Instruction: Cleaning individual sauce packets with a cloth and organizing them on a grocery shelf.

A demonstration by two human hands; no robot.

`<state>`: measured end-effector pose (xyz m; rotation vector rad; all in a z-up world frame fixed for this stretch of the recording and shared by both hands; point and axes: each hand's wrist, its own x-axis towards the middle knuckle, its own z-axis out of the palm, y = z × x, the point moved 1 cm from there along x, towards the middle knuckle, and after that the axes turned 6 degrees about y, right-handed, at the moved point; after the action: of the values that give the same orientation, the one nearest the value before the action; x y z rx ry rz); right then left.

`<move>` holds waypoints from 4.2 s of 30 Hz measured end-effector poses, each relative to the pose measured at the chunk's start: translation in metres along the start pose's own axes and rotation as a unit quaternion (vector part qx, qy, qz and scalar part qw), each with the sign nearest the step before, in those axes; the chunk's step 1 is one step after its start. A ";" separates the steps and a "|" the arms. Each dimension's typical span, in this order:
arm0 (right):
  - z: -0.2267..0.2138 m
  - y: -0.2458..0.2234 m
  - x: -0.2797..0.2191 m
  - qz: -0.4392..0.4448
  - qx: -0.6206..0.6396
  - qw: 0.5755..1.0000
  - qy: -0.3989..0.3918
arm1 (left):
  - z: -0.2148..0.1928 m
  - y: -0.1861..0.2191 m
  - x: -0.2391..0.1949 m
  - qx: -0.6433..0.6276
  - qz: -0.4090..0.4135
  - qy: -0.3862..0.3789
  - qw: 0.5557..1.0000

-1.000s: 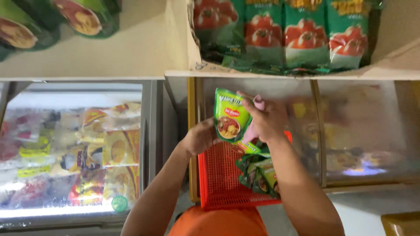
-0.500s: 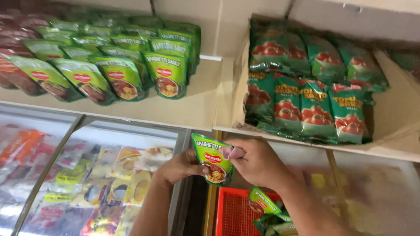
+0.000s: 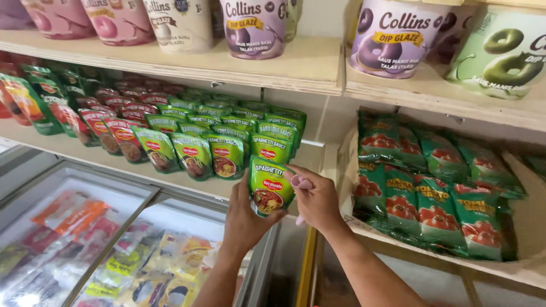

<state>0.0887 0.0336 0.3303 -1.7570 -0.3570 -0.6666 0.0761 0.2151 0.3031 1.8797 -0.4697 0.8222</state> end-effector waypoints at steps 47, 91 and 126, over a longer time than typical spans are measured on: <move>0.034 -0.022 -0.040 -0.159 -0.090 0.970 0.162 | 0.048 -0.063 -0.006 0.067 -0.001 0.116 0.991; -0.233 0.144 -0.347 0.260 -0.376 0.889 0.023 | 0.260 -0.026 -0.339 0.214 -0.179 -0.642 0.714; -0.231 0.087 -0.269 -0.137 -0.511 0.847 0.042 | 0.302 0.034 -0.332 -0.307 -0.581 -0.336 0.675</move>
<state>-0.1340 -0.1851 0.1398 -2.6978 -0.1861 -1.2925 -0.0754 -0.0835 0.0020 1.3308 0.1092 -0.8417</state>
